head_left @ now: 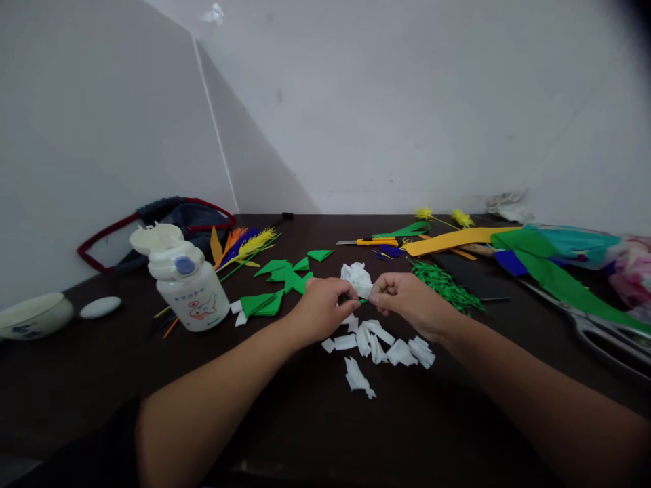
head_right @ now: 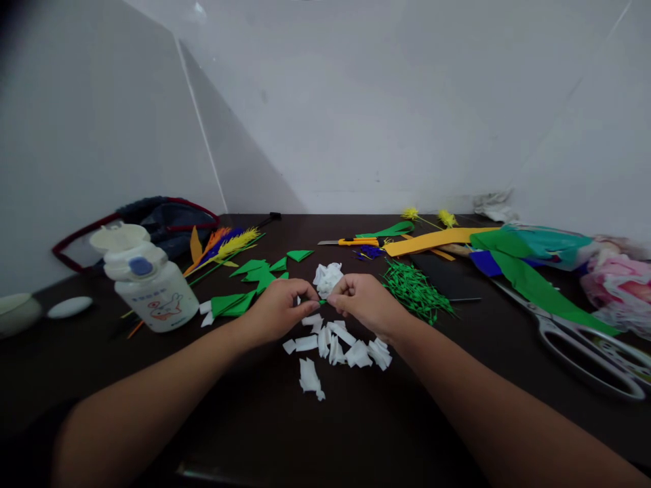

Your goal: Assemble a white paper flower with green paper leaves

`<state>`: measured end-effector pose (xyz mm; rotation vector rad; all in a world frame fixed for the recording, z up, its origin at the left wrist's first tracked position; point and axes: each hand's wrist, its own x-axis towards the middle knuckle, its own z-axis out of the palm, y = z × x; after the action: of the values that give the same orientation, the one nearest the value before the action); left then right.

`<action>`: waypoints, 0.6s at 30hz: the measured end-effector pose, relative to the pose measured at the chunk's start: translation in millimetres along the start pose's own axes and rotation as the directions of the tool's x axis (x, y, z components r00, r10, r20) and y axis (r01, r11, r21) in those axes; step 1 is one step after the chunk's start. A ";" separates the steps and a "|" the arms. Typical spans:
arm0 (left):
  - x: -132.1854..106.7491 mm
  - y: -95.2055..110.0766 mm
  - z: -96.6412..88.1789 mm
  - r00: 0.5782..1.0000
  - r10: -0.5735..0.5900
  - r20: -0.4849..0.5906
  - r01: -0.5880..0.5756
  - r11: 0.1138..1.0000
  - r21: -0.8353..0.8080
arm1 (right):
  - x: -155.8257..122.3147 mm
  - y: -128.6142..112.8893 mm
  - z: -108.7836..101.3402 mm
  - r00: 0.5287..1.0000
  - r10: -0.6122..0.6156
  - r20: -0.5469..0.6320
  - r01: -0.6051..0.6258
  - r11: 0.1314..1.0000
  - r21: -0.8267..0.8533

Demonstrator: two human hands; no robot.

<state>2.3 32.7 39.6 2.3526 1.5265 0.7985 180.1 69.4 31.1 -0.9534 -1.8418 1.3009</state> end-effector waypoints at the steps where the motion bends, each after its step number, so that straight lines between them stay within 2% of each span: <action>1: 0.1 -0.1 -0.1 1.000 0.001 -0.007 -0.001 1.000 0.000 | -0.1 -1.0 -0.4 1.000 0.021 0.000 -0.021 0.999 0.030; 3: 0.3 0.1 -0.6 1.000 -0.007 -0.024 0.007 1.000 0.004 | 0.4 -1.9 -1.0 0.995 0.096 -0.003 -0.096 0.993 0.068; 6: 0.3 1.4 -1.6 0.999 -0.009 -0.034 0.009 1.000 0.004 | 2.1 0.6 -0.9 0.987 0.161 0.000 -0.161 0.987 0.017; 11: -0.3 3.3 -2.0 0.999 -0.009 -0.033 0.009 1.000 0.001 | 3.1 6.5 0.8 0.998 0.050 -0.022 -0.052 0.994 -0.098; 18: 0.3 -0.1 0.7 1.000 -0.010 -0.007 0.010 1.000 -0.012 | 0.1 -3.6 0.3 1.000 -0.002 -0.002 0.001 0.996 -0.088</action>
<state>2.7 33.1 39.1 2.3339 1.5308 0.8122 179.1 68.6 34.5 -0.9986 -1.9115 1.2264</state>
